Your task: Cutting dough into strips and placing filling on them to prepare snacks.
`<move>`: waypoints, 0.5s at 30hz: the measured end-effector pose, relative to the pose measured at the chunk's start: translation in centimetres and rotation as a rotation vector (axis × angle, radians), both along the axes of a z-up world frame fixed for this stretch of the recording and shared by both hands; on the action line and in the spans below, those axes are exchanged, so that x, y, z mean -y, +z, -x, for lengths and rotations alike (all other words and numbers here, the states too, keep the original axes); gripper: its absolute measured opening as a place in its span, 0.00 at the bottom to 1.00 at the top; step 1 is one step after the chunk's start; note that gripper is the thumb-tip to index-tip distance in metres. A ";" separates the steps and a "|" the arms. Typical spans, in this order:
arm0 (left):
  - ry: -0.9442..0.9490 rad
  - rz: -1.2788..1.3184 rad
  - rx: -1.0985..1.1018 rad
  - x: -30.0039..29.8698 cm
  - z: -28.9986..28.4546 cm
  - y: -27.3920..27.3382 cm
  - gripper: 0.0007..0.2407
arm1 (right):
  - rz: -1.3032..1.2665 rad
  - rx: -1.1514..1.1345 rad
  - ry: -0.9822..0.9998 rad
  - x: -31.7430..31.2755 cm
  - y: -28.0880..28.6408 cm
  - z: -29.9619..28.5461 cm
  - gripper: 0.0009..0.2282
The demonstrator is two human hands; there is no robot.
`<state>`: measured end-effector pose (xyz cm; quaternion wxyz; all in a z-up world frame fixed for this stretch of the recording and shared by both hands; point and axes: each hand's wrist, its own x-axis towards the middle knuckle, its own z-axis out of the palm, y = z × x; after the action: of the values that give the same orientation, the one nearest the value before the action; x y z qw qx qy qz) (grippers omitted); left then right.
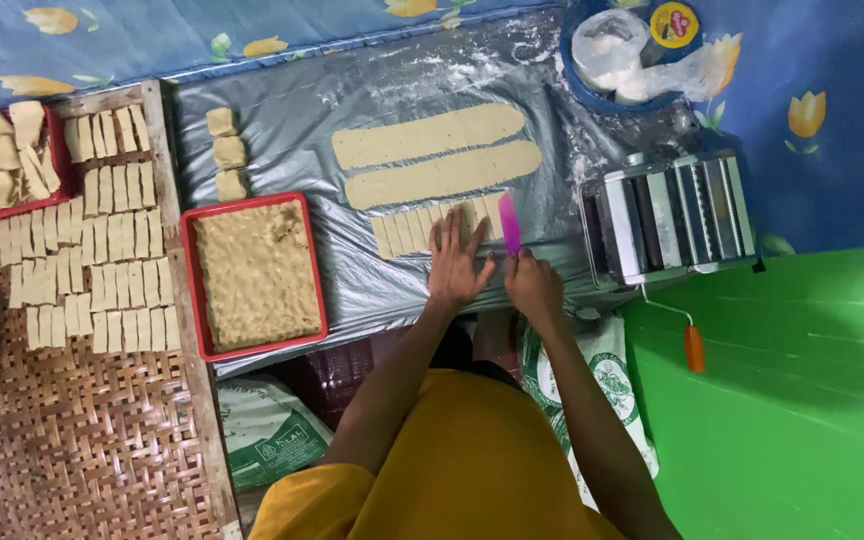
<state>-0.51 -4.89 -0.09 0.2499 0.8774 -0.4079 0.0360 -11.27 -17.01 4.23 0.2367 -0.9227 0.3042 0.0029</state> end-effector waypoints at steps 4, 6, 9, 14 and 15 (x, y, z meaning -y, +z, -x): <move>0.006 -0.006 -0.014 0.1 0.0 -0.1 0.26 | 0.032 -0.003 -0.017 1.1 -1.9 -1.6 0.20; 0.013 -0.020 -0.015 0.2 -0.1 -0.3 0.27 | 0.062 -0.060 -0.015 1.2 -1.9 -2.1 0.19; 0.018 -0.046 -0.027 0.2 -0.1 -0.6 0.27 | 0.058 -0.087 -0.019 1.5 -2.6 -2.6 0.18; 0.015 -0.048 -0.038 0.2 -0.1 -0.1 0.27 | 0.075 -0.184 -0.026 1.9 -3.0 -3.1 0.18; 0.014 -0.047 -0.039 0.2 -0.2 0.1 0.27 | 0.080 -0.207 -0.029 2.0 -3.4 -3.2 0.18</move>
<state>-0.35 -5.08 0.03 0.2371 0.8864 -0.3975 0.0111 -8.09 -19.05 0.78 0.1668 -0.9218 0.3402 0.0824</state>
